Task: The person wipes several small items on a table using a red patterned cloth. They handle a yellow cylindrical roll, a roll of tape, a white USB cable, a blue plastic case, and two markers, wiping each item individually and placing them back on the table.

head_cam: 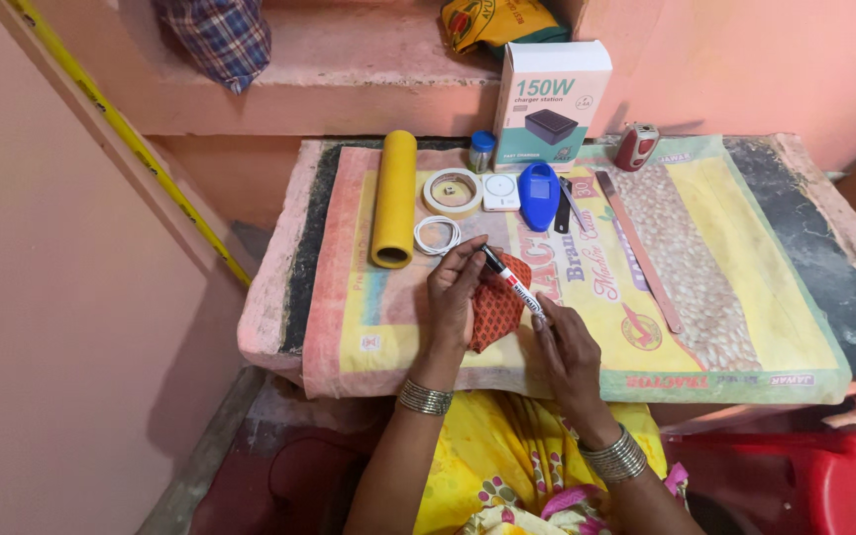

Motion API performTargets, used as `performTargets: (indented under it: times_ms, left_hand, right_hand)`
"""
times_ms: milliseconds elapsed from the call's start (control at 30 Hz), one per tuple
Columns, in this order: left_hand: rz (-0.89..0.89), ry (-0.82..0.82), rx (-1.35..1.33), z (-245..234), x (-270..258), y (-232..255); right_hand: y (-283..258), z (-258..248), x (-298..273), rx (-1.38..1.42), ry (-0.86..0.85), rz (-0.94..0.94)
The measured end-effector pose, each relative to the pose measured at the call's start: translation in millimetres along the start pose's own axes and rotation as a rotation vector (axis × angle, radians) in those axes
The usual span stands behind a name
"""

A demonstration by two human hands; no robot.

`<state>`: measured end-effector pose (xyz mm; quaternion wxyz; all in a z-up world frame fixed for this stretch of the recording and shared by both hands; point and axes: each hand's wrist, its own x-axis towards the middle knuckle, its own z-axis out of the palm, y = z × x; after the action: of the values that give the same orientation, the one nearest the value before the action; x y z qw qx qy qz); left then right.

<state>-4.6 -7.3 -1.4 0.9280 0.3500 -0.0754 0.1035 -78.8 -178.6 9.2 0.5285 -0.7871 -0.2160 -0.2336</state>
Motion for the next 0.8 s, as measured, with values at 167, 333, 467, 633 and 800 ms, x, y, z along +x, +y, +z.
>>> performTargets:
  times_ms: [167,333,467,633,800]
  left_hand:
    - [0.022,-0.049,0.035,-1,2,-5]
    - [-0.015,-0.124,0.057,-9,3,-3]
    - [0.004,-0.124,0.169,-5,3,-11]
    - [0.289,-0.126,0.638,8,-6,-25]
    - [0.669,-0.078,1.512,20,-17,-27]
  right_hand:
    - [4,-6,-1,-0.224,-0.036,-0.047]
    - [23,-9,-7,-0.017,-0.128,-0.016]
    - [44,-12,-5,0.331,-0.208,0.225]
    - [67,-27,24,0.514,-0.047,0.451]
    - [118,-62,91,-0.131,0.066,0.389]
